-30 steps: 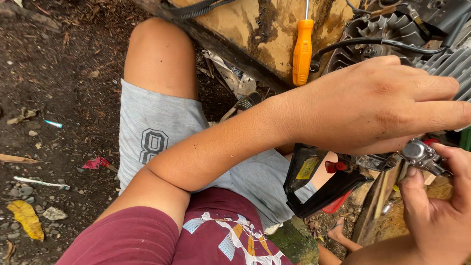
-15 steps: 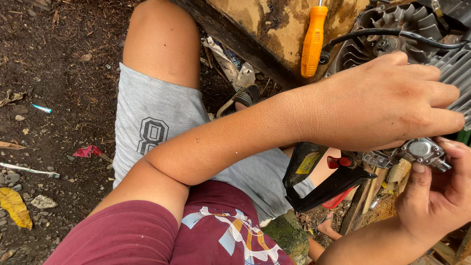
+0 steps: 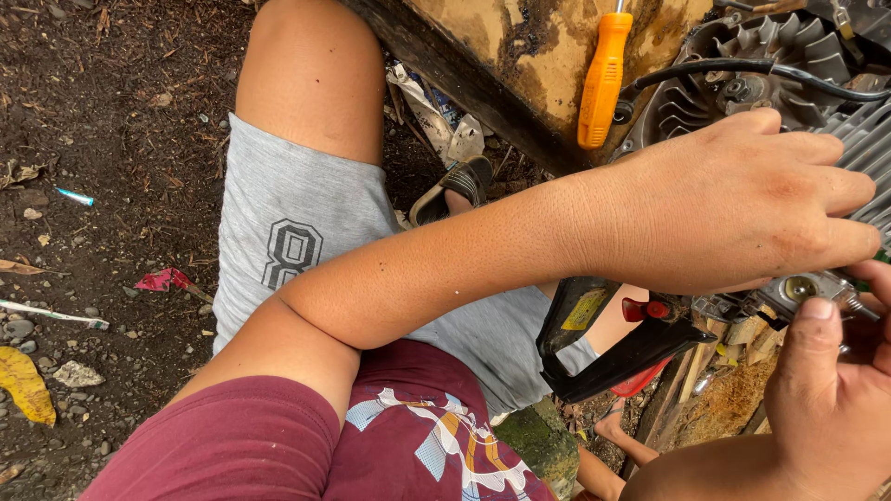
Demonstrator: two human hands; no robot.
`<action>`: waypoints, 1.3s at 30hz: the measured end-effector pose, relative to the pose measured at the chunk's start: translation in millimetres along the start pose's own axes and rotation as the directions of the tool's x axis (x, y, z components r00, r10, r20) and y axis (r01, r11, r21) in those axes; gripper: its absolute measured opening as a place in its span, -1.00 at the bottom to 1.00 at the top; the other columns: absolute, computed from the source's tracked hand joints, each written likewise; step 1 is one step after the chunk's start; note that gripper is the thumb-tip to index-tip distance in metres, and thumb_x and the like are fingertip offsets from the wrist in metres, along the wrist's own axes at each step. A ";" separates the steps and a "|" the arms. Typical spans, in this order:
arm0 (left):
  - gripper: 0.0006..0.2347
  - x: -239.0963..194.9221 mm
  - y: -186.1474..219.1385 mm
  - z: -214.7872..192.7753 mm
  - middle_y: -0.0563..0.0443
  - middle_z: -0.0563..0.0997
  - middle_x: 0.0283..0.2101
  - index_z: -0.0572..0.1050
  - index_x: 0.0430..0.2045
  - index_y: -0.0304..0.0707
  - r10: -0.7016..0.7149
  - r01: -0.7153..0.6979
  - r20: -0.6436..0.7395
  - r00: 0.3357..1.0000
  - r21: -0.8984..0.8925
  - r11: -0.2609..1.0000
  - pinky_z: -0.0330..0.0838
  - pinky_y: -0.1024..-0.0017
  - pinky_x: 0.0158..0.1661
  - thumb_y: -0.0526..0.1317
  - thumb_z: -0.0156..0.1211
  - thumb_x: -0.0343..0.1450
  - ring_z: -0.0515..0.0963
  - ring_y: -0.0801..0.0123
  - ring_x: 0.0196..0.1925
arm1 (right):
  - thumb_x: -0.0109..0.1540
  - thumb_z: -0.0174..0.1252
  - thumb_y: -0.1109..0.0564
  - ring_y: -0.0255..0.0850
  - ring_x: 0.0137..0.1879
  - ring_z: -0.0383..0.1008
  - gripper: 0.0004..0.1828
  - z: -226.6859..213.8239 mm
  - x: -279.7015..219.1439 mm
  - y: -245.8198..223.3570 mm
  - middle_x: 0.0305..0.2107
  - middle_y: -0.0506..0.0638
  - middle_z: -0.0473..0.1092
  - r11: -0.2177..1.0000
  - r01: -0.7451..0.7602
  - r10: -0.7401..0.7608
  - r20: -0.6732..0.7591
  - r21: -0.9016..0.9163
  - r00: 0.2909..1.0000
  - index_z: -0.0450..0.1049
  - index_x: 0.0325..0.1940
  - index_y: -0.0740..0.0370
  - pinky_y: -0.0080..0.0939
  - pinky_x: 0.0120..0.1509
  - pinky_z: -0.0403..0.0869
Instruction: The person is sitting on the ground and working on a small engine, specifically focusing on the carburetor area. They repeatedly remove and reattach the carburetor, adjusting its position and checking the fit against the engine block. The person uses their hands to manipulate the carburetor and occasionally picks up a screwdriver from the workbench.
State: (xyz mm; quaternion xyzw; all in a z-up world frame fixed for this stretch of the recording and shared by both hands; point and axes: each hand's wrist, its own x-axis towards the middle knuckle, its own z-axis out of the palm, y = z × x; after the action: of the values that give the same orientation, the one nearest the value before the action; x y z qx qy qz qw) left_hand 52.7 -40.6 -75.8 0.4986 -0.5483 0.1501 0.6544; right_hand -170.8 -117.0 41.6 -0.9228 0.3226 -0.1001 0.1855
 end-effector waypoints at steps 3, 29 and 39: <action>-0.90 0.3 2.8 -1.5 0.19 0.47 -0.26 0.50 -0.30 -0.03 -0.007 0.007 0.003 1.000 0.028 1.000 0.33 0.22 -0.19 -0.18 0.22 0.37 0.49 0.33 -0.09 | 0.58 0.06 0.26 -0.40 -0.16 0.35 -0.76 5.0 3.3 -12.1 -0.20 -0.01 0.39 0.994 -0.040 0.034 -0.057 -0.098 0.998 0.33 0.30 0.45 -0.45 -0.06 0.35; -0.79 3.1 56.3 -7.6 0.14 0.51 -0.38 0.53 -0.28 -0.05 -0.247 0.250 -0.039 0.968 0.174 0.953 0.17 0.08 0.12 -0.25 0.29 0.23 0.47 0.21 -0.04 | 0.60 -0.14 0.12 -0.36 -0.22 0.30 -0.67 12.1 -4.3 1.4 -0.25 0.06 0.38 0.878 0.105 -0.070 -0.091 0.468 0.993 0.34 0.22 0.49 -0.45 -0.07 0.27; -0.61 14.6 67.7 -31.7 0.18 0.51 -0.22 0.50 -0.03 0.01 -0.180 0.093 0.232 0.956 0.343 0.935 0.15 -0.02 0.27 -0.24 0.36 0.25 0.49 0.28 0.04 | 0.24 0.29 0.33 -0.31 -0.24 0.42 -0.68 7.1 39.6 -13.4 -0.28 0.04 0.46 0.976 0.200 -0.204 0.035 0.085 0.978 0.53 0.09 0.41 -0.34 -0.13 0.38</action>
State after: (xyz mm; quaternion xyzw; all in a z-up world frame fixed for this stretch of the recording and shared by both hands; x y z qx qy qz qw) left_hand 25.6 11.1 -27.0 0.6529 -0.5602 0.1266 0.4938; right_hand -130.6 -130.4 43.2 -0.9444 0.2188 -0.1113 0.2188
